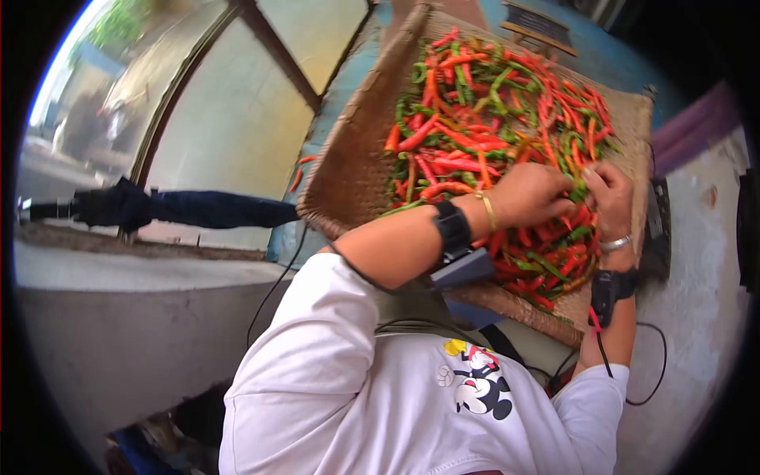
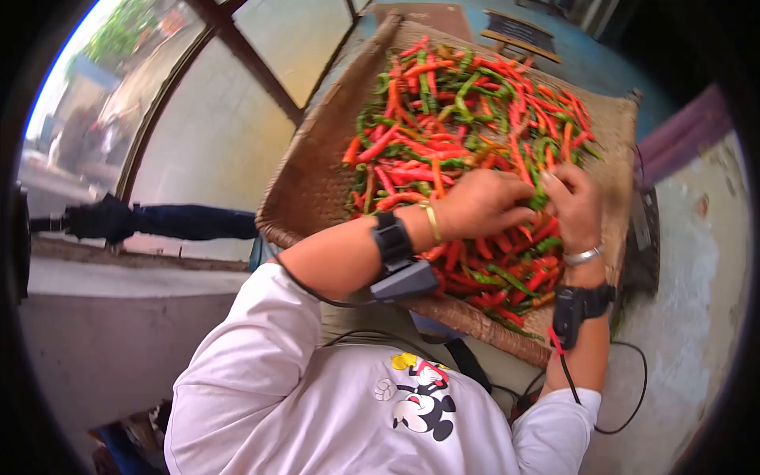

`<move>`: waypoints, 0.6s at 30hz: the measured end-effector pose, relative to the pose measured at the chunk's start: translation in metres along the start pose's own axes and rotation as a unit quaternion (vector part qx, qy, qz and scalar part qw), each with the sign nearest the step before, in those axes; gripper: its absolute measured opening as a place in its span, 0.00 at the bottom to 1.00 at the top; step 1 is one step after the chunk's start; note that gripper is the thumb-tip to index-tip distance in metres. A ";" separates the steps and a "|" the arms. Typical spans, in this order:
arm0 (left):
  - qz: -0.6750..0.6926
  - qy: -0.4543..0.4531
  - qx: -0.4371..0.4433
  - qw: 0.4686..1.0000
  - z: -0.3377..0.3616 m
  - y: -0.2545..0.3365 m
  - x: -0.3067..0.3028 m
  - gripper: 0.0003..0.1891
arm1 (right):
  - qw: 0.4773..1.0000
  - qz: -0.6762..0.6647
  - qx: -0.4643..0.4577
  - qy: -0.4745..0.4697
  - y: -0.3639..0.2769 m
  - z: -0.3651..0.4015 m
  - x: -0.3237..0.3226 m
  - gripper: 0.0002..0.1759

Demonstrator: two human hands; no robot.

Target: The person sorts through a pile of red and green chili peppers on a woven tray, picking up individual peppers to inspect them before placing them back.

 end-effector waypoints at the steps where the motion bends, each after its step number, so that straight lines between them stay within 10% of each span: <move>1: -0.010 -0.030 -0.029 0.999 -0.001 -0.006 0.007 0.13 | 1.000 -0.001 -0.005 0.005 0.010 -0.003 -0.005 0.06; 7: -0.020 -0.067 -0.118 0.991 0.004 -0.019 0.014 0.11 | 0.998 0.056 -0.024 0.005 0.028 -0.013 -0.018 0.09; 13: 0.035 0.047 -0.105 0.993 0.004 -0.009 -0.018 0.08 | 0.935 -0.347 0.031 -0.070 0.028 -0.026 -0.005 0.12; 18: 0.056 0.092 -0.127 0.986 0.002 -0.018 -0.031 0.10 | 0.904 -0.411 0.046 -0.108 0.020 -0.038 0.002 0.14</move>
Point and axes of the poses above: each hand's wrist, its own z-axis away from the middle knuckle, its own x-axis out of the palm, y = z × x, the point moved 10 cm from there along -z, towards the middle knuckle, and after that the axes turned 10 degrees about -z, right-handed, at the moved point
